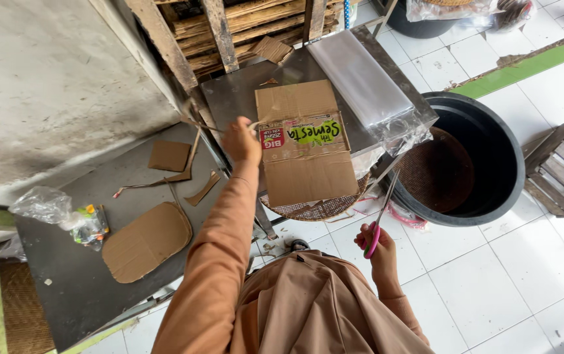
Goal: The person uses pink-handled scissors to cut a piece of cardboard into a rounded rectangular shape. They trim the edges and corners, then place the finished piece on the table. The person repeats the process with another piece of cardboard.
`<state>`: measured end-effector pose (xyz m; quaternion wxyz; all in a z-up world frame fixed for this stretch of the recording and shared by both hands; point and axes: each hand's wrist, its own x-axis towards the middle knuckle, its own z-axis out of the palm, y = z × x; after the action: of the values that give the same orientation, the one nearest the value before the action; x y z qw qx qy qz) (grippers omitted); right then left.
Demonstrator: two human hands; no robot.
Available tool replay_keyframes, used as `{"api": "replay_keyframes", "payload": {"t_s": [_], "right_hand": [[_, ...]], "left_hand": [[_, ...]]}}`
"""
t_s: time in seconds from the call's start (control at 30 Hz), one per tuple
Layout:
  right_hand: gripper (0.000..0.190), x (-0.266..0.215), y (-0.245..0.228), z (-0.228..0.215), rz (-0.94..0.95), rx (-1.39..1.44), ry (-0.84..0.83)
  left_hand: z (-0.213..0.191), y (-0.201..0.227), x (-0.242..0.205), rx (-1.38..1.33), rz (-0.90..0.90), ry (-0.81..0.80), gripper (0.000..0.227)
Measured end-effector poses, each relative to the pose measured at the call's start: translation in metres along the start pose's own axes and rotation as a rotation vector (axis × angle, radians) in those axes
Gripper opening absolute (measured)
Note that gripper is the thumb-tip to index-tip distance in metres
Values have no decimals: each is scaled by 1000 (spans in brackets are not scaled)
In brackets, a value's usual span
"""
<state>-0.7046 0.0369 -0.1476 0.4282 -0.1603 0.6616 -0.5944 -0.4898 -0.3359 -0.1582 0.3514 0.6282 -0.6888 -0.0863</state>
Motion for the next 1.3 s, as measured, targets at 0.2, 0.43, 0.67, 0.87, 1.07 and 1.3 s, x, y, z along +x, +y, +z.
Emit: {"api": "replay_keyframes", "payload": {"t_s": [0.2,0.43,0.67,0.87,1.07,1.3], "right_hand": [[28,21,-4,-27,-32,4,-67],[29,52,-19,-16,-104,-31,-151],[39,37,-22,5,-260,-23,-548],[62,23,-14,20,-103,-233,-970],[61,32,-28,23,120,-201,-977],[46,42,-23,29,109,-33,-958]], "left_hand": [[-71,37,-73,347,440,-599,118],[-37,51,-148,317,754,-113,55],[-68,60,-107,-485,-85,17,33],[-84,39,-94,-1377,-352,129,50],[-62,37,-134,-1195,-444,42,56],[-66,42,-161,-1112,-411,-53,53]]}}
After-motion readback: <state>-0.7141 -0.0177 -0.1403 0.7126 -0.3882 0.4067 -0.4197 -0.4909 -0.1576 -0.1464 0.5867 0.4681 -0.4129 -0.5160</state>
